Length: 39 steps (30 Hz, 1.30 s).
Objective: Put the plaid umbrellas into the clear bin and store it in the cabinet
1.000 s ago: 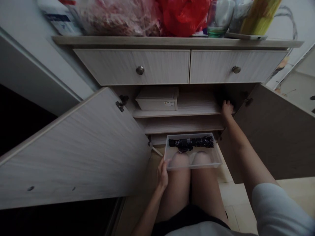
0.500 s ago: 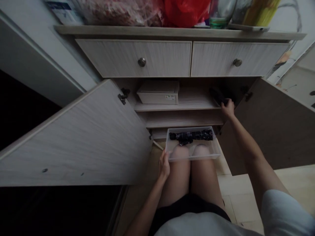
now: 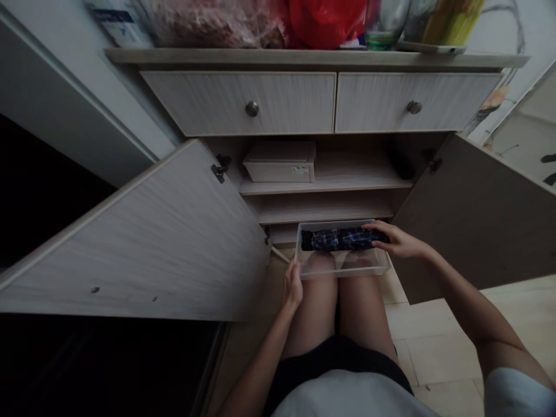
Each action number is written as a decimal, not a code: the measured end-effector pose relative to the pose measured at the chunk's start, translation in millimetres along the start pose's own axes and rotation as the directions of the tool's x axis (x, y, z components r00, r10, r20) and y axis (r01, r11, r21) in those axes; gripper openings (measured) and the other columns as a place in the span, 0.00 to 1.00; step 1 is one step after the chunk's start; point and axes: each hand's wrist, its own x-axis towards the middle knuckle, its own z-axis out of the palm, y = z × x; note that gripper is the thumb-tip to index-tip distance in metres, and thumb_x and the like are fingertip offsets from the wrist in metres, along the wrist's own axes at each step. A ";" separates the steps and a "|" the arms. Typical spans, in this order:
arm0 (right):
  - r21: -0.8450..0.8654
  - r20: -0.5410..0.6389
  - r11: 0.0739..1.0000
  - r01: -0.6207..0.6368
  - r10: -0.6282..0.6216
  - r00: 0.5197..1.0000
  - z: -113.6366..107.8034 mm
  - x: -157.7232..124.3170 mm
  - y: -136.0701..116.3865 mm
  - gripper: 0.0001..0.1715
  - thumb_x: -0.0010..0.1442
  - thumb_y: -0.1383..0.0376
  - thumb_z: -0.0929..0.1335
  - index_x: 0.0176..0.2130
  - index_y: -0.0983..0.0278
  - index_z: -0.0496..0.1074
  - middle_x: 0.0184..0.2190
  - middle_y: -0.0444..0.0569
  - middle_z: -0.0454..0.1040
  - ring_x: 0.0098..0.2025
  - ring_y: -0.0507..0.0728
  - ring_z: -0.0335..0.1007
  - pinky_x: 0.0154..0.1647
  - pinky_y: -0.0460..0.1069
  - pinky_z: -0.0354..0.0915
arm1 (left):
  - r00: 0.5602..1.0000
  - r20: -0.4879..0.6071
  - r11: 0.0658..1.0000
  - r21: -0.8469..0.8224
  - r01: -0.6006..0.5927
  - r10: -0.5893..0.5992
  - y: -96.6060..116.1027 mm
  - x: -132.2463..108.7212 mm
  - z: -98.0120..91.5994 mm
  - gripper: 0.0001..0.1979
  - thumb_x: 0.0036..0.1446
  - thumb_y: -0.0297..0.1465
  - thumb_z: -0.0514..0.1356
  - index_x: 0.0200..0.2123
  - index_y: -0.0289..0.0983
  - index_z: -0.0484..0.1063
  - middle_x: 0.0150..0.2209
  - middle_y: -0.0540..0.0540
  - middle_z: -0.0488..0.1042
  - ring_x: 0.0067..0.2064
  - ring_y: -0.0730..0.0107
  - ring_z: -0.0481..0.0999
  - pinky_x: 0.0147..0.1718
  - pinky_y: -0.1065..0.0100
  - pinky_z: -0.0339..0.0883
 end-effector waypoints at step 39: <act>-0.189 -0.606 0.349 -0.918 0.694 0.389 -127.8 112.6 169.6 0.35 0.64 0.63 0.66 0.65 0.74 0.59 0.63 0.74 0.58 0.63 0.72 0.58 0.57 0.62 0.61 | 0.999 0.009 0.999 0.026 0.036 -0.036 6.6 -0.2 -3.0 0.31 0.55 0.54 0.53 0.46 0.36 0.79 0.45 0.38 0.82 0.52 0.49 0.78 0.53 0.53 0.71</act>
